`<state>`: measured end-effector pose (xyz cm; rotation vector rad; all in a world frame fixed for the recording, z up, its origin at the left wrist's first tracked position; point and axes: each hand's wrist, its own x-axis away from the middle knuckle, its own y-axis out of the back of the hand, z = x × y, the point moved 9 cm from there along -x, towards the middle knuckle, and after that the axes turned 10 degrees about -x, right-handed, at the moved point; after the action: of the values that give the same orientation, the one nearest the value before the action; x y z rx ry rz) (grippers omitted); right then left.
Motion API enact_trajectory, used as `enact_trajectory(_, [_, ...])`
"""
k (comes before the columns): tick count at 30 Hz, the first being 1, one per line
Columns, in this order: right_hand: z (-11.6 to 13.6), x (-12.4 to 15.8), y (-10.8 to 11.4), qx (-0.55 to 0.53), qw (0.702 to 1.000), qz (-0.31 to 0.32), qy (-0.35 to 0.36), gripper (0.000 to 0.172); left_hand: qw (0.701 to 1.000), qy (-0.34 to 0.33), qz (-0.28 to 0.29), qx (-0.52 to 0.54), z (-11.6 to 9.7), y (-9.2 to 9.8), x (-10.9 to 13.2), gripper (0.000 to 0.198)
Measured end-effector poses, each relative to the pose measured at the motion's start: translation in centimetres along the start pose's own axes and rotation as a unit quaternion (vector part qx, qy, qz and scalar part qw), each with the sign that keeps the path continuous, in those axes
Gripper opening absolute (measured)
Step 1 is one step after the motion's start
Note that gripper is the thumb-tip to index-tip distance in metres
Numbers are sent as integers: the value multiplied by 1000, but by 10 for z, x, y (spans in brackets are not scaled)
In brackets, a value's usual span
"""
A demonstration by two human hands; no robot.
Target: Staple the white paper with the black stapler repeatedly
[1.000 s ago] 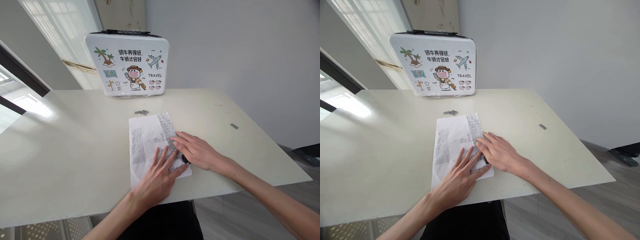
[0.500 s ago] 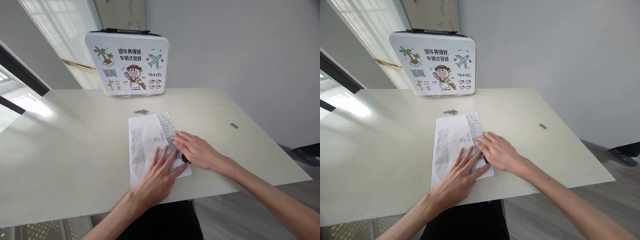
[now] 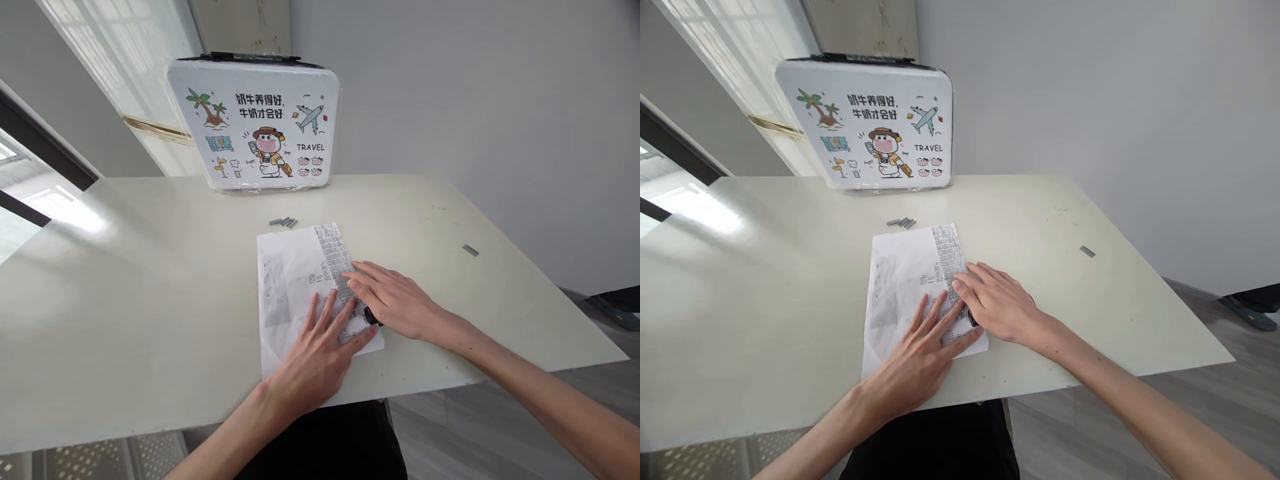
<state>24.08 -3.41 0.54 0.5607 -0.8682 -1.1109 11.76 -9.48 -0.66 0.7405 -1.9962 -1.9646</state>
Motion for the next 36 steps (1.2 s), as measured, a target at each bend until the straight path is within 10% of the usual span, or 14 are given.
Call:
enact_trajectory(22, [15, -7, -12, 178, 975, -113, 65, 64, 1000, -12, -12, 11, -1, 1, 0, 69])
enact_trajectory(29, [6, 4, 10, -16, 995, -81, 56, 62, 1000, -6, 1, 15, 1, 4, 3, 66])
enact_trajectory(36, [-10, 37, 12, -36, 971, -72, 225, 46, 1000, -6, 1, 16, 0, 10, 13, 65])
